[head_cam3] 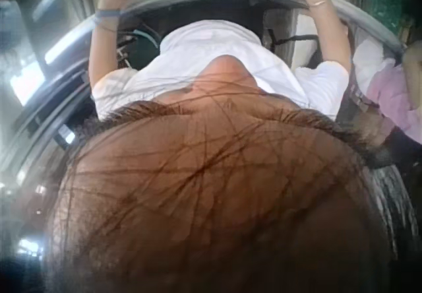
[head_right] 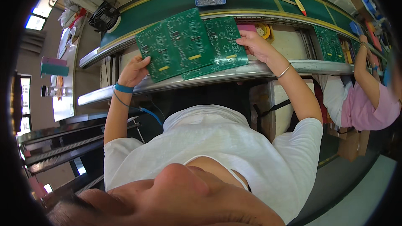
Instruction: Placing small electronic components into a printed circuit board on an assembly line.
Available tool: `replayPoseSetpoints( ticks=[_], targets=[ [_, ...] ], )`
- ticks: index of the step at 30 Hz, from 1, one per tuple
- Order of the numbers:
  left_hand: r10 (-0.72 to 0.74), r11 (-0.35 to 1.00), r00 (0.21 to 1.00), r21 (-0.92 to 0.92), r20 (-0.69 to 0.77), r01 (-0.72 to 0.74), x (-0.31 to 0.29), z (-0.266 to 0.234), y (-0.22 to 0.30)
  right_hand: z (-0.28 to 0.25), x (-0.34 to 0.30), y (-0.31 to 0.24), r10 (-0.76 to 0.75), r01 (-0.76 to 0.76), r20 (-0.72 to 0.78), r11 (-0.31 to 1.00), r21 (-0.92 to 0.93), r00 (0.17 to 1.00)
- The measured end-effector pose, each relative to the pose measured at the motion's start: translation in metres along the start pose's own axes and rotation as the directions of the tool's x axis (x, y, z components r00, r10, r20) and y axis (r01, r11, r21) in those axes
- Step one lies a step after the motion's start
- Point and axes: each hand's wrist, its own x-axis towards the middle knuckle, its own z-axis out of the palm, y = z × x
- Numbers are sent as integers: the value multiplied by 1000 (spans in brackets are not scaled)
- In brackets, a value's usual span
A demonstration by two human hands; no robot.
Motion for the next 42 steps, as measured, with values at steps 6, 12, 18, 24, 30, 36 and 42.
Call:
replayPoseSetpoints(
  ticks=[6,12,18,24,30,36,42],
  targets=[
    [-37,999,983,19,-182,41,1,-98,27,-11,-25,-9,62,-55,-156,997,48,986],
    [-38,996,959,67,-282,59,10,-112,33,-12,-10,-5,74,-71,-185,997,24,980],
    [-76,992,949,72,-307,103,12,-104,39,1,-12,-28,106,-194,-256,917,-349,961],
    [-84,992,948,68,-307,110,3,-101,33,-22,14,-76,-355,21,-266,634,-773,896],
    [-58,990,942,103,-330,97,14,-97,33,-57,122,-91,-627,39,-282,447,-894,727],
    [-70,990,935,94,-349,109,11,-94,31,-41,160,-95,-533,-24,-301,465,-885,791],
    [92,572,843,721,-529,390,0,-93,51,-38,154,-87,-644,-95,-291,321,-942,708]
  ],
)
